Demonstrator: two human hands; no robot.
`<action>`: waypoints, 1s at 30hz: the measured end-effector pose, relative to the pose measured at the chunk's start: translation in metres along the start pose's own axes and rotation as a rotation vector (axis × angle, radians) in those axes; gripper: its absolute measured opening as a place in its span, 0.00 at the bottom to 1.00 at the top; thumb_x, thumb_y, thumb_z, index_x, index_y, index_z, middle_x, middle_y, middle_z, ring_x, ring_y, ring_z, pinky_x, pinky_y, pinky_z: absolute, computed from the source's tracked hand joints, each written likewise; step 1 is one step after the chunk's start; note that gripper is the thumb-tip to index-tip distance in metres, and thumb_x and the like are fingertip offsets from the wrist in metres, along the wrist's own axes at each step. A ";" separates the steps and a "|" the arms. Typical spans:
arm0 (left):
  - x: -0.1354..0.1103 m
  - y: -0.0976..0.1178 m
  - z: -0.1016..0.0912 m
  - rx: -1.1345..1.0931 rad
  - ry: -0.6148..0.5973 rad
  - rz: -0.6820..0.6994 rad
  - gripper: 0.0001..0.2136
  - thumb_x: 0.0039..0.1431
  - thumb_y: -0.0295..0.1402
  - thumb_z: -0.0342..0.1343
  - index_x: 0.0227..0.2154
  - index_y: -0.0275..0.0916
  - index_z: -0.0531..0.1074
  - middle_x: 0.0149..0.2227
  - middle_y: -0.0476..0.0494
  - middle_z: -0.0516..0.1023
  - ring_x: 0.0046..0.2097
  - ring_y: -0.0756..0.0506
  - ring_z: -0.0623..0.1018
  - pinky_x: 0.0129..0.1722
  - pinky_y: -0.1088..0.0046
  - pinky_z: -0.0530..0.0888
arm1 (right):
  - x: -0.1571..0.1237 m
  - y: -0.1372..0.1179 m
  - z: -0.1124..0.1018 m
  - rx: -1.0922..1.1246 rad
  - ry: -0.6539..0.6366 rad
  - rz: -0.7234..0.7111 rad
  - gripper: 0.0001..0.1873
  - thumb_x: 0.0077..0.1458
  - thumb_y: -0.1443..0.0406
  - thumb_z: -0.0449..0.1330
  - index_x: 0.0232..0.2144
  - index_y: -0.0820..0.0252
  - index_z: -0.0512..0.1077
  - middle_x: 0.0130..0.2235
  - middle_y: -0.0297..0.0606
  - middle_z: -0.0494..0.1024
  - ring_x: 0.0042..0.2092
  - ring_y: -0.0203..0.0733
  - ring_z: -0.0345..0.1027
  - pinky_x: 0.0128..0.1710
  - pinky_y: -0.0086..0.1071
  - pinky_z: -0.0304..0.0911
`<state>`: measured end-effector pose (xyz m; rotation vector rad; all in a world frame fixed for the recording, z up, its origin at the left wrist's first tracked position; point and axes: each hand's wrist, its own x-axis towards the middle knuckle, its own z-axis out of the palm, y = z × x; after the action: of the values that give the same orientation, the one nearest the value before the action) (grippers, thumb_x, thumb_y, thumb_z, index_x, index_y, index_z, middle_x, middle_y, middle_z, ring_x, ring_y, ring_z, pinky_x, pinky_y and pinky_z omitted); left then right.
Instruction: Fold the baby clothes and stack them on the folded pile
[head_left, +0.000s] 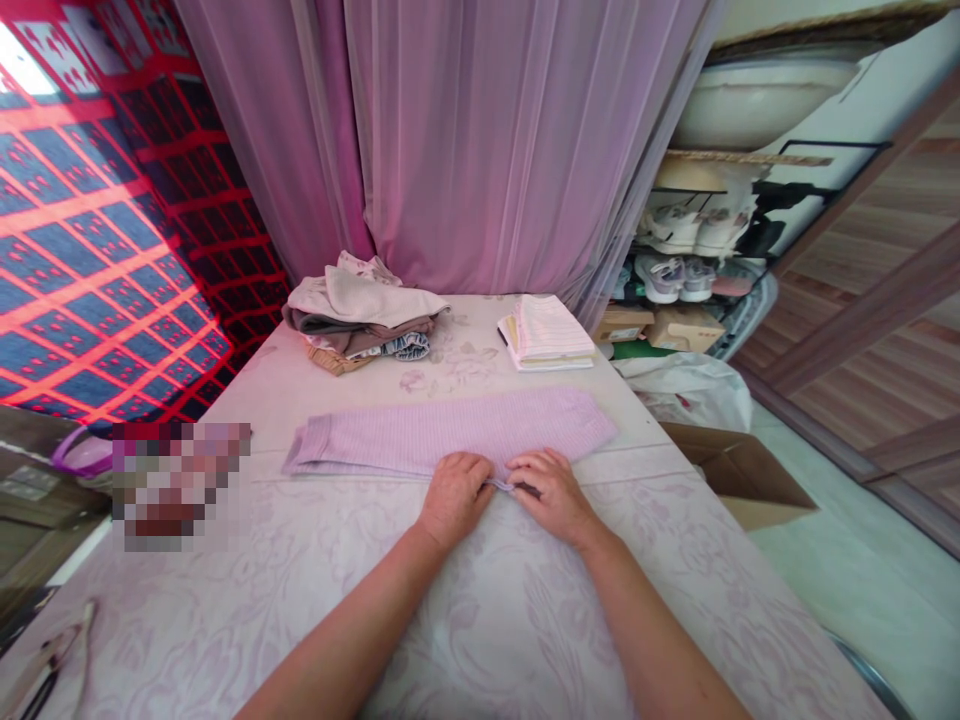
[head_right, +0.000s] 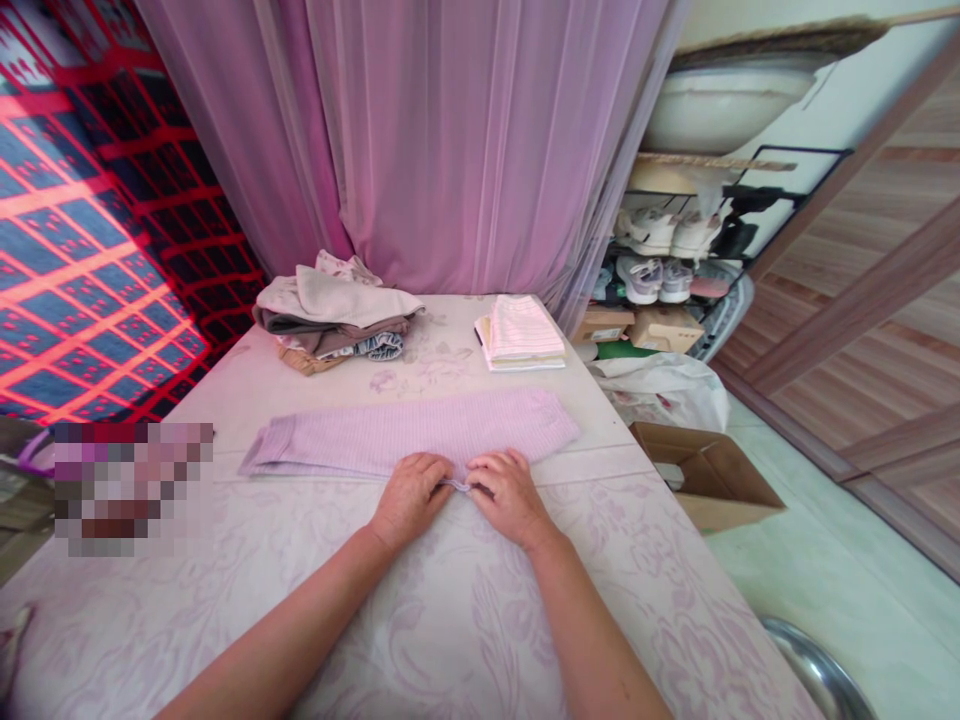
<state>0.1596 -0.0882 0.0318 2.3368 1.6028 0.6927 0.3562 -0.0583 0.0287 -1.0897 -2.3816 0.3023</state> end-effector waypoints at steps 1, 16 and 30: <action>-0.001 0.000 0.000 0.001 0.001 0.016 0.04 0.59 0.29 0.54 0.36 0.41 0.73 0.40 0.45 0.77 0.45 0.43 0.73 0.46 0.63 0.68 | 0.000 -0.001 0.000 0.002 -0.003 0.000 0.08 0.55 0.68 0.57 0.30 0.50 0.76 0.42 0.36 0.79 0.47 0.43 0.69 0.56 0.48 0.52; 0.007 0.016 0.004 0.030 -0.089 0.130 0.10 0.60 0.36 0.56 0.43 0.42 0.76 0.40 0.42 0.77 0.44 0.41 0.73 0.45 0.62 0.69 | -0.006 0.095 -0.051 -0.276 0.388 0.819 0.24 0.55 0.55 0.51 0.46 0.63 0.74 0.43 0.52 0.77 0.44 0.54 0.69 0.44 0.44 0.63; 0.010 0.013 0.008 -0.006 -0.027 0.084 0.11 0.65 0.37 0.50 0.37 0.42 0.78 0.36 0.43 0.78 0.41 0.43 0.73 0.43 0.63 0.69 | 0.005 0.139 -0.063 -0.249 0.256 0.671 0.17 0.55 0.53 0.53 0.24 0.57 0.72 0.39 0.42 0.77 0.42 0.46 0.67 0.42 0.35 0.60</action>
<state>0.1776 -0.0830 0.0334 2.4109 1.4968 0.6787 0.4764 0.0358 0.0293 -1.9061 -1.8007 0.0782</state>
